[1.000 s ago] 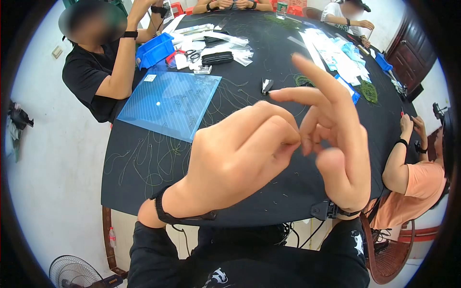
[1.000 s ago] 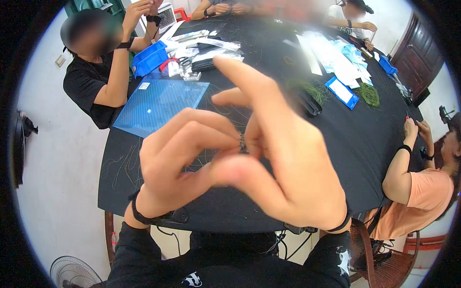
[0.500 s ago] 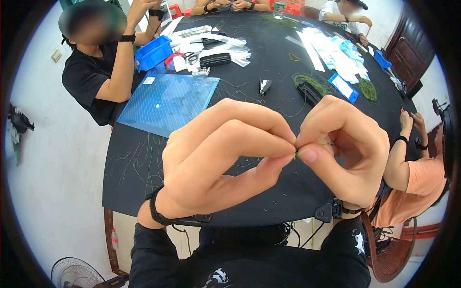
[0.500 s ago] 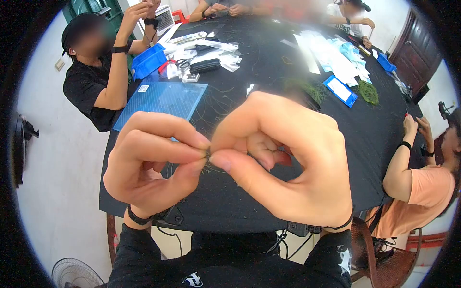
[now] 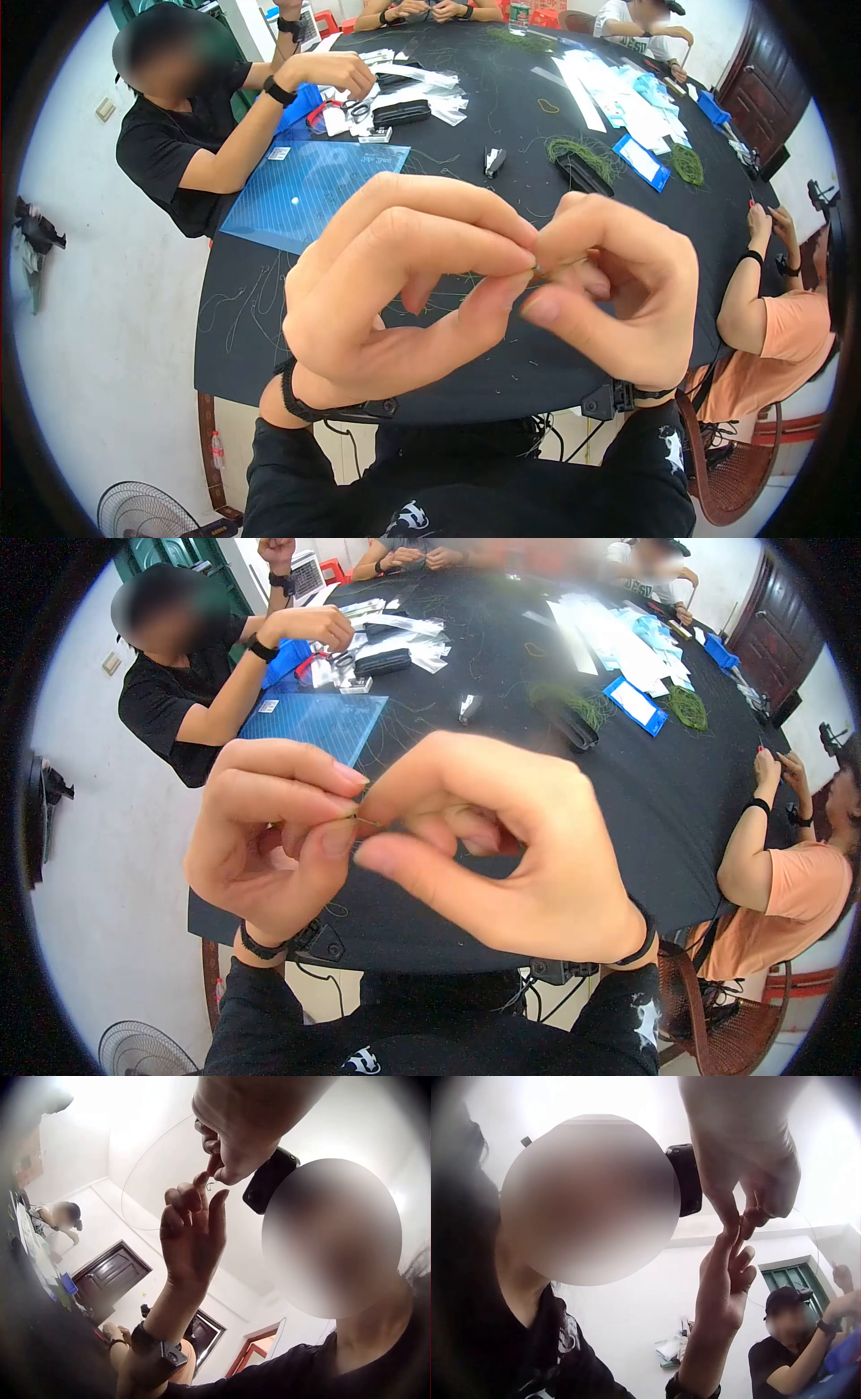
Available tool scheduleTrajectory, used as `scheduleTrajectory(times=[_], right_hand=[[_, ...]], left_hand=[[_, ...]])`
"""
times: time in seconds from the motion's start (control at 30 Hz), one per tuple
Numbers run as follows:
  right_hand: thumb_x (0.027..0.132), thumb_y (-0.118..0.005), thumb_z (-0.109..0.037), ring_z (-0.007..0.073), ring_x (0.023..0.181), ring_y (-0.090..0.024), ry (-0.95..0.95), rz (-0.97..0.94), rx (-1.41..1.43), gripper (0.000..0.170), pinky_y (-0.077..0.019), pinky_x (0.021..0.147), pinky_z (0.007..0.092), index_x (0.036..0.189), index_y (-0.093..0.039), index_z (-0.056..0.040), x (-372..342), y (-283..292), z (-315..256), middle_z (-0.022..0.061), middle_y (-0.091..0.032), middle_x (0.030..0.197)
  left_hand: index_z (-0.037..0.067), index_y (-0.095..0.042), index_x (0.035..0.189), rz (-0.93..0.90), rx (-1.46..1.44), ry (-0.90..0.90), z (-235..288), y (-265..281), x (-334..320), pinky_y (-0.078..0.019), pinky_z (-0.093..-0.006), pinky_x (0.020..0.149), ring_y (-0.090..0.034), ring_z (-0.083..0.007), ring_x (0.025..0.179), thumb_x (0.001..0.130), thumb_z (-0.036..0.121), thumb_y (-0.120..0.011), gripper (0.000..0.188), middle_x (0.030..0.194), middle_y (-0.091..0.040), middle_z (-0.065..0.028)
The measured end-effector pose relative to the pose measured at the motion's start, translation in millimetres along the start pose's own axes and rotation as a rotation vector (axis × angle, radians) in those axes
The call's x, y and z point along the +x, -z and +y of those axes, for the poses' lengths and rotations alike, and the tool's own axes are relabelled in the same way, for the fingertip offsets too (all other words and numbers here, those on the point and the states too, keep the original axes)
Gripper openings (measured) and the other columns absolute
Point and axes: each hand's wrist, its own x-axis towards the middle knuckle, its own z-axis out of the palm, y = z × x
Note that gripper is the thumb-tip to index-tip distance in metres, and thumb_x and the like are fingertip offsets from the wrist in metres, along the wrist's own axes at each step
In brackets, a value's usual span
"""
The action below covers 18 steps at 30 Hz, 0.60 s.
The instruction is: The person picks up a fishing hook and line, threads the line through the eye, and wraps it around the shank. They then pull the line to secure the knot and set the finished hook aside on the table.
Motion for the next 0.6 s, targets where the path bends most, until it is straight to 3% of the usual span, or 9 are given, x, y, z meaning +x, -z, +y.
scheduleTrajectory(times=[0.23,0.6], right_hand=[[0.074,-0.066,-0.005,0.005,0.059,-0.032,0.177,0.204,-0.188,0.014,-0.025,0.055,0.0199,0.084,-0.059,0.002,0.0,0.0,1.8,-0.0004,-0.046,0.068],[0.072,-0.067,-0.005,0.0048,0.058,-0.032,0.211,0.164,-0.155,0.016,-0.0247,0.054,0.0201,0.083,-0.059,0.0031,0.0,-0.8,5.6,0.0,-0.049,0.069]], left_hand=[[-0.002,-0.058,0.082,0.028,0.008,0.004,2.2,0.1,0.1,-0.0294,-0.0138,0.049,-0.04,-0.002,0.055,0.075,0.001,-0.067,0.012,0.091,-0.061,-0.0152],[-0.003,-0.061,0.087,-0.018,0.065,-0.036,4.3,3.0,2.3,-0.0383,-0.014,0.05,-0.056,-0.0075,0.067,0.072,-0.008,-0.065,0.016,0.094,-0.061,-0.0162]])
